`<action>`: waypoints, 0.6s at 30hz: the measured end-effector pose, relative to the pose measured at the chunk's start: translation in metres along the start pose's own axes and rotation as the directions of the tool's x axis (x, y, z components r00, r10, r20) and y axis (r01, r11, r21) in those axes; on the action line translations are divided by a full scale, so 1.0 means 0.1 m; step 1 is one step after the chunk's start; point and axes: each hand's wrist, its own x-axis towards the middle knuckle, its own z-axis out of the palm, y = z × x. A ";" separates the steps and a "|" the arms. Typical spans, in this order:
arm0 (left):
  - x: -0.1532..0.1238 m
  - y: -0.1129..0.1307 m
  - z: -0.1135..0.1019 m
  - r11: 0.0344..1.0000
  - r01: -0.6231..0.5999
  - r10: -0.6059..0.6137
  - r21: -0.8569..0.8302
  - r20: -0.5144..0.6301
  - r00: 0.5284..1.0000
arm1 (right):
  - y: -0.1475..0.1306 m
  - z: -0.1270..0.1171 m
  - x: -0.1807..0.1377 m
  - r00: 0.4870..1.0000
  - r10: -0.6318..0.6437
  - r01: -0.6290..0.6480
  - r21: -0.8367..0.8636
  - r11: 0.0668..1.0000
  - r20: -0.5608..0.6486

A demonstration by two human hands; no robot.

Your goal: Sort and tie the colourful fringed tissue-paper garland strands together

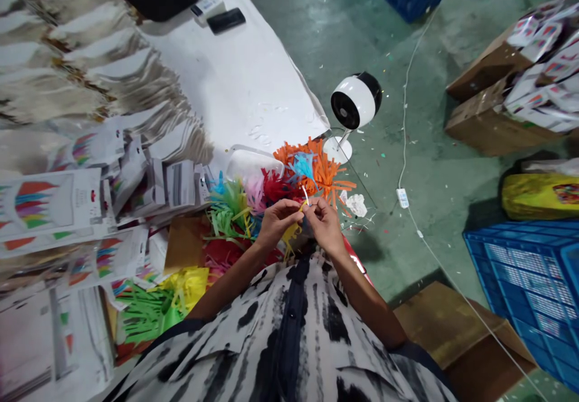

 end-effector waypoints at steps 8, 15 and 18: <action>0.00 -0.01 -0.01 0.998 -0.045 0.044 -0.052 -0.019 0.999 | -0.03 0.00 0.01 0.999 -0.045 0.045 -0.030 0.999 0.011; 0.02 -0.06 -0.02 0.996 -0.033 0.032 -0.083 -0.016 0.999 | 0.01 -0.02 0.00 0.997 -0.069 0.072 -0.101 0.992 0.031; 0.01 -0.05 -0.02 0.995 -0.017 0.016 -0.096 -0.006 1.000 | 0.03 -0.03 -0.01 0.997 -0.063 0.067 -0.124 0.990 0.032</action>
